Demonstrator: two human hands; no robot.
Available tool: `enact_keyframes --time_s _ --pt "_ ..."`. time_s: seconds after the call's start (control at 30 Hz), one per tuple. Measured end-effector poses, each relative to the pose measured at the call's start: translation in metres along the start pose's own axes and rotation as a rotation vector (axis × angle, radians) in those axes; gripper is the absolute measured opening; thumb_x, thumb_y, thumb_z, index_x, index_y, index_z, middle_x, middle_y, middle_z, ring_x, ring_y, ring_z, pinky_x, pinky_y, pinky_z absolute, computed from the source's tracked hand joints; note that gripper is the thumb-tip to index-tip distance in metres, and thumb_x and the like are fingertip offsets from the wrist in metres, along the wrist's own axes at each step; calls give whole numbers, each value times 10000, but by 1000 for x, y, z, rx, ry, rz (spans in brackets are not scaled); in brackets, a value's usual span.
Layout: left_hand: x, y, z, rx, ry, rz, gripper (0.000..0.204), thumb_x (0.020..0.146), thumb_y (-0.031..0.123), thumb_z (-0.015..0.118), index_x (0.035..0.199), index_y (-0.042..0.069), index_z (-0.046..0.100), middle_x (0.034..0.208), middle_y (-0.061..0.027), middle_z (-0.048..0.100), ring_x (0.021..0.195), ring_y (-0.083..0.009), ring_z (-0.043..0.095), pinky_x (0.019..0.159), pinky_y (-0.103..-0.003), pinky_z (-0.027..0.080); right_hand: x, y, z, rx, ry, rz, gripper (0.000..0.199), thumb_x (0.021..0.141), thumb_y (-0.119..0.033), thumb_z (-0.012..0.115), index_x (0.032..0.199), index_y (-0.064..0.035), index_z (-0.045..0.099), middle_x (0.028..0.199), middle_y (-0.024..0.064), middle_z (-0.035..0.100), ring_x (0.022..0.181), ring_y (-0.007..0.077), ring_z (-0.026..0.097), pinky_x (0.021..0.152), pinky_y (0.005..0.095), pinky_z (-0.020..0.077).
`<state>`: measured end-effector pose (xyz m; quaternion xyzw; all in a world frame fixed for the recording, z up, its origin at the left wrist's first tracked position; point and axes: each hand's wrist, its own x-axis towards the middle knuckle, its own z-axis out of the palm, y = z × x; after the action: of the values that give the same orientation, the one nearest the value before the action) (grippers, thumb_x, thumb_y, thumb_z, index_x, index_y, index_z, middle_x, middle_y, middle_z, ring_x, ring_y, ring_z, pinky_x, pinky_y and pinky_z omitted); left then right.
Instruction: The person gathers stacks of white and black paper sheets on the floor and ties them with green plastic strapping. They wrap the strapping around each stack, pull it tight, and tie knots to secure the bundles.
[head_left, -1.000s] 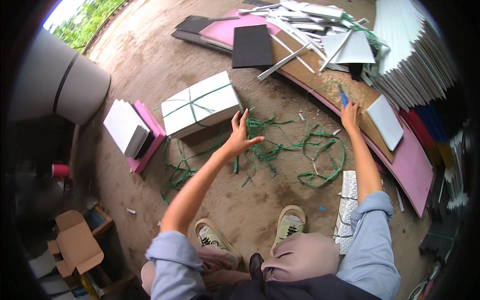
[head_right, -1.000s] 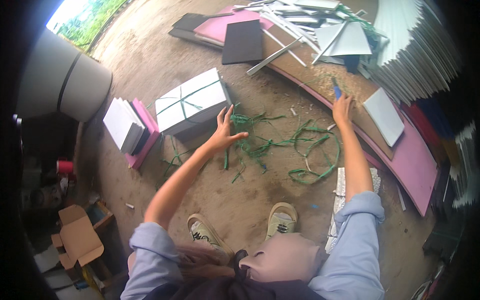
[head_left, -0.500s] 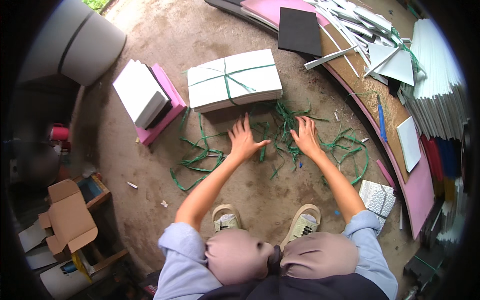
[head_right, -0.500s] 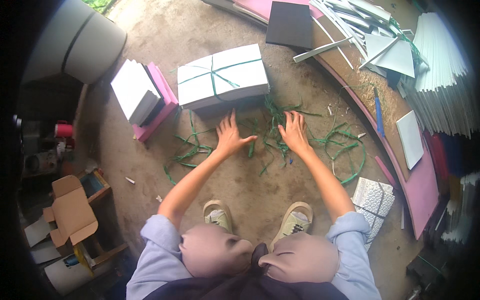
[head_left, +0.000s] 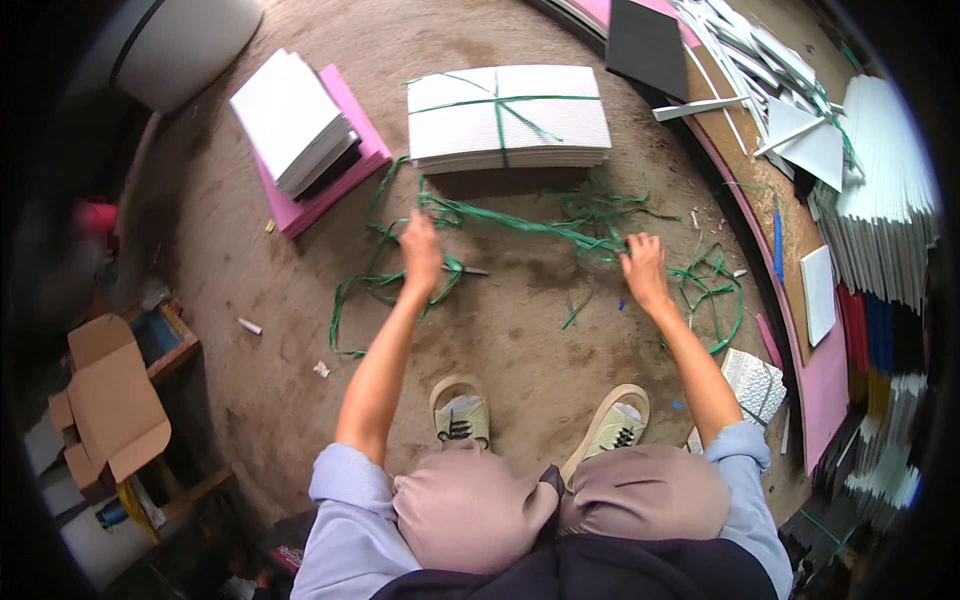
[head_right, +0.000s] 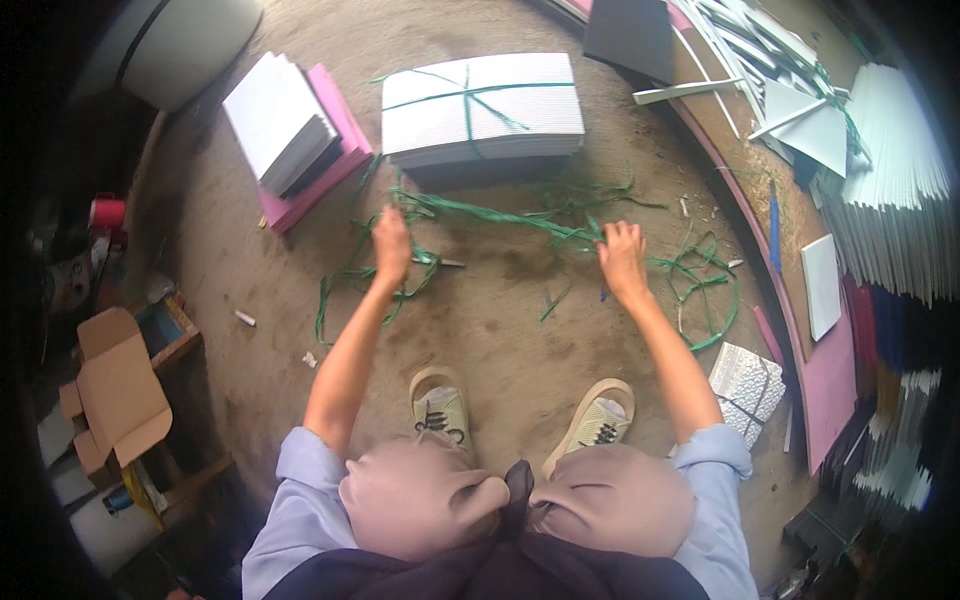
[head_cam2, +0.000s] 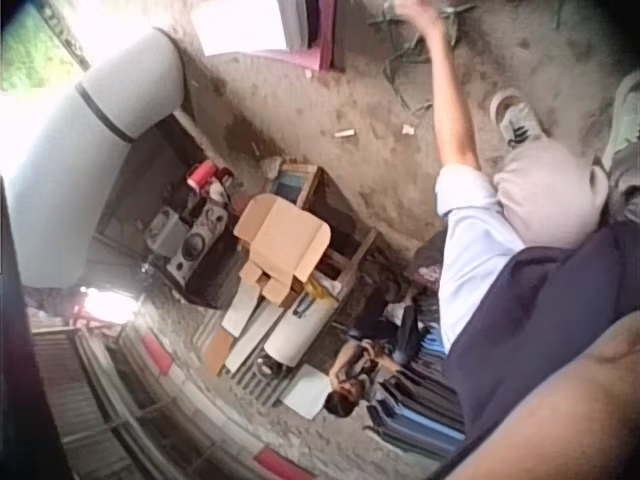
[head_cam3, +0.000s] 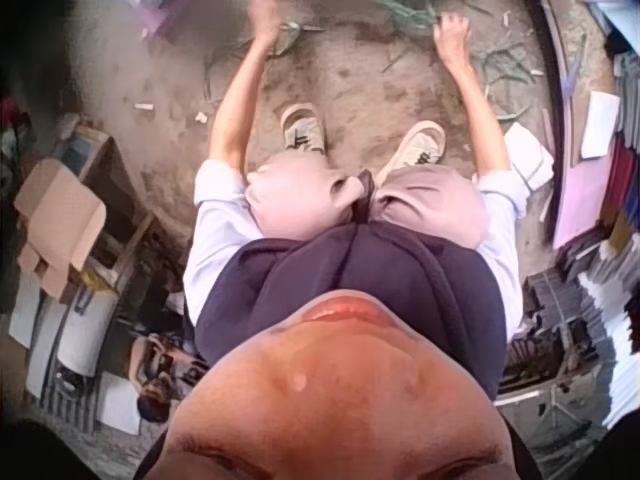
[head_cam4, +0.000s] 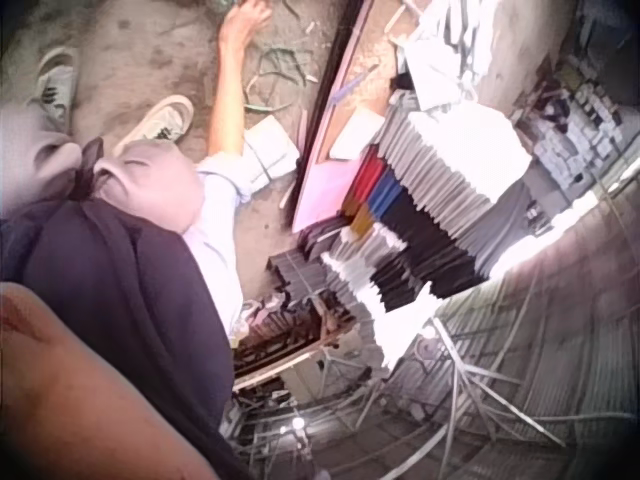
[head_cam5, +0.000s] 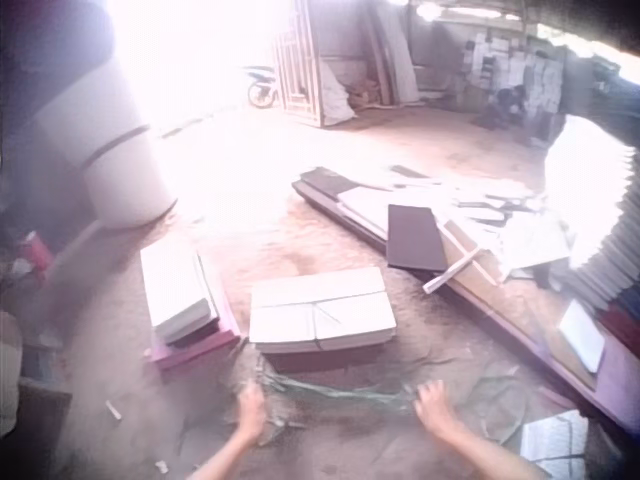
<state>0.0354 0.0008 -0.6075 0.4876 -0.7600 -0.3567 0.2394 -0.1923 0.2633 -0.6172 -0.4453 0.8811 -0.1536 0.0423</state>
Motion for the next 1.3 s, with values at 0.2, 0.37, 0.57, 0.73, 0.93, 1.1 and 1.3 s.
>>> enact_keyframes --time_s 0.2,0.37,0.57,0.73,0.93,1.1,1.3 --pt "3 -95 -150 109 429 -285 429 907 340 348 848 -42 535 738 -224 575 718 -385 550 641 -461 378 42 -19 -13 247 21 5 226 779 -141 579 921 19 508 896 180 538 837 350 523 735 405 413" --pt "-25 -103 -155 403 212 -10 471 856 397 439 918 -61 534 952 -215 487 870 -351 467 774 -423 370 53 -21 -15 165 -63 -59 237 776 -140 583 925 28 506 908 201 556 861 360 536 725 406 422" --pt "-48 -38 -43 454 -111 83 704 715 512 592 1212 94 322 1293 -204 176 1243 -390 122 883 -721 125 49 -49 -35 300 -91 2 230 785 -166 584 895 21 510 820 179 569 733 300 558 673 354 428" --pt "-49 -66 -24 552 31 253 425 737 184 611 1119 93 448 1116 -104 407 1069 -284 379 836 -485 356 39 -70 -48 382 -120 55 247 815 -210 564 896 19 518 735 145 570 644 211 553 622 315 426" --pt "-48 -133 -109 597 145 154 358 733 4 433 1088 -13 477 1008 -213 498 960 -367 477 836 -424 395 39 -85 -40 549 -173 68 251 833 -227 549 907 12 524 704 108 568 615 157 537 586 274 418" --pt "-47 -143 -169 760 14 -22 392 721 89 623 1054 -20 449 1005 -209 474 939 -368 487 790 -418 422 43 -95 -41 551 -220 44 255 829 -223 557 934 8 531 765 134 583 648 185 560 614 311 434" --pt "-23 -10 -145 951 -108 0 289 690 231 691 762 -39 618 828 -215 589 824 -348 581 640 -401 497 33 -76 -70 482 -189 26 244 819 -234 566 954 -30 548 761 123 583 663 204 550 619 310 424"
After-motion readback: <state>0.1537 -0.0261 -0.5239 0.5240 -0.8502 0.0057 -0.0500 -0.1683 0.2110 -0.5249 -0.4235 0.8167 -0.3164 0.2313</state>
